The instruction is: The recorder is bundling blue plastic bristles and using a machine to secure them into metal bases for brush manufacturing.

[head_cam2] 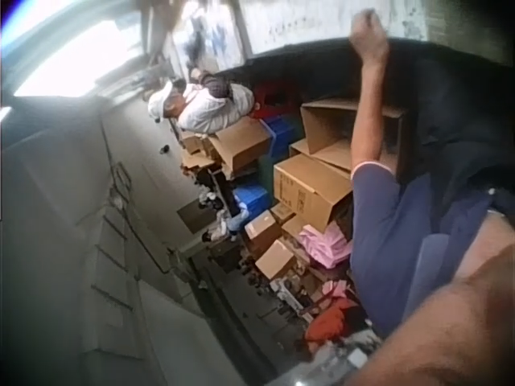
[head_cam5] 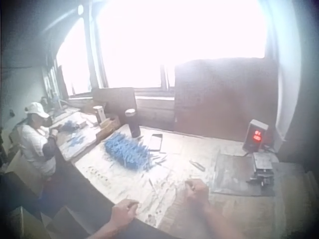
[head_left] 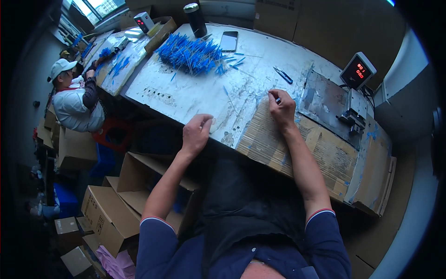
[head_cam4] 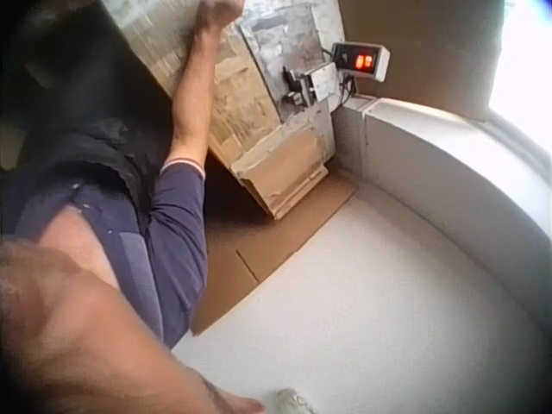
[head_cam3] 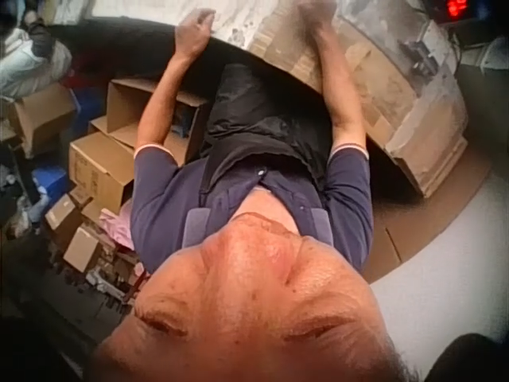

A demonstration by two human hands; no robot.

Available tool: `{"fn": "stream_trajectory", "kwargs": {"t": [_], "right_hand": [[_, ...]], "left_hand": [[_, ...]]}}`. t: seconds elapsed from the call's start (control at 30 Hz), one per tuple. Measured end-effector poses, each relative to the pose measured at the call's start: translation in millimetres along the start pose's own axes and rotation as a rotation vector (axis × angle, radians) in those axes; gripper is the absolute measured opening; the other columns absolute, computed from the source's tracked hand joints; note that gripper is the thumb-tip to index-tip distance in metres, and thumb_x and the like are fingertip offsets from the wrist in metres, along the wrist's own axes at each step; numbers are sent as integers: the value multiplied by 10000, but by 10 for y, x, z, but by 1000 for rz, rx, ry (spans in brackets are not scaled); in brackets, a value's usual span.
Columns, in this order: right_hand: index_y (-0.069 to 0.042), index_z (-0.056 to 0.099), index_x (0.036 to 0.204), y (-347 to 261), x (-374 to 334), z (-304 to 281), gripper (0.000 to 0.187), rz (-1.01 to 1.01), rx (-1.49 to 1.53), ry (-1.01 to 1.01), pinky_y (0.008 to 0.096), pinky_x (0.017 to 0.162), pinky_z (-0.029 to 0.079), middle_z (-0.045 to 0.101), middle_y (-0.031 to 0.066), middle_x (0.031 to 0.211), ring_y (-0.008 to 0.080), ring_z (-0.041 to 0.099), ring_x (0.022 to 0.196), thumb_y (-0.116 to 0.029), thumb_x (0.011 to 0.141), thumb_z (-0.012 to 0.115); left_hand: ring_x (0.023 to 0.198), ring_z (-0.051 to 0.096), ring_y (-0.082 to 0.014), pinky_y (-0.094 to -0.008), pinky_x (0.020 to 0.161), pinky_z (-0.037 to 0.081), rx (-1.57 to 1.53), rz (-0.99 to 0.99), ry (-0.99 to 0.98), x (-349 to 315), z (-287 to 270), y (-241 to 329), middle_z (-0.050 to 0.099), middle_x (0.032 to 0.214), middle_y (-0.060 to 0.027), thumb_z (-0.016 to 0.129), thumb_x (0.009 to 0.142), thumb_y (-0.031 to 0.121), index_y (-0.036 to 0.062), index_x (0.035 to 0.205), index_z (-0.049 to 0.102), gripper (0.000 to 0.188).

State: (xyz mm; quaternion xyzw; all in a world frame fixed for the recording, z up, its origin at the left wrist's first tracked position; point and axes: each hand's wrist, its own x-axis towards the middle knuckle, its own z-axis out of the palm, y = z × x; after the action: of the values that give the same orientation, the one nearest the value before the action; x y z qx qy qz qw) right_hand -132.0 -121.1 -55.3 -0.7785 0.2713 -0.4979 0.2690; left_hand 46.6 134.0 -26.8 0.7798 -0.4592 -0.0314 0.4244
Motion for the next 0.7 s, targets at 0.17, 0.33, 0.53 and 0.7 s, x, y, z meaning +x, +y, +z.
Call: {"fn": "stream_trajectory", "kwargs": {"t": [0.17,0.33,0.53,0.7], "right_hand": [[-44,733,929,2,23,10,71,100,143,-2,333,660,549,727,105,853,236,698,706,-55,867,700],[-75,725,920,81,19,-13,64,108,110,-75,382,681,562,726,131,840,306,720,764,-105,883,682],[-85,726,916,38,-7,-12,67,78,107,-111,418,710,566,729,150,858,347,719,797,-128,885,685],[-66,738,893,-113,-50,78,103,107,223,-200,427,732,563,728,175,874,365,716,809,-148,894,676]], "left_hand": [[894,715,-314,-439,814,538,339,-166,-181,836,519,280,731,953,-180,676,953,325,33,1004,726,300],[981,701,-389,-502,884,526,699,-97,-208,995,856,464,721,1039,-191,670,933,331,21,988,690,316],[990,694,-379,-507,880,534,780,-141,-311,1032,879,338,694,1067,-217,634,929,212,3,1043,642,238],[865,682,-395,-491,814,535,810,98,-2,891,859,166,696,961,-200,575,962,108,5,1060,570,142]]}}
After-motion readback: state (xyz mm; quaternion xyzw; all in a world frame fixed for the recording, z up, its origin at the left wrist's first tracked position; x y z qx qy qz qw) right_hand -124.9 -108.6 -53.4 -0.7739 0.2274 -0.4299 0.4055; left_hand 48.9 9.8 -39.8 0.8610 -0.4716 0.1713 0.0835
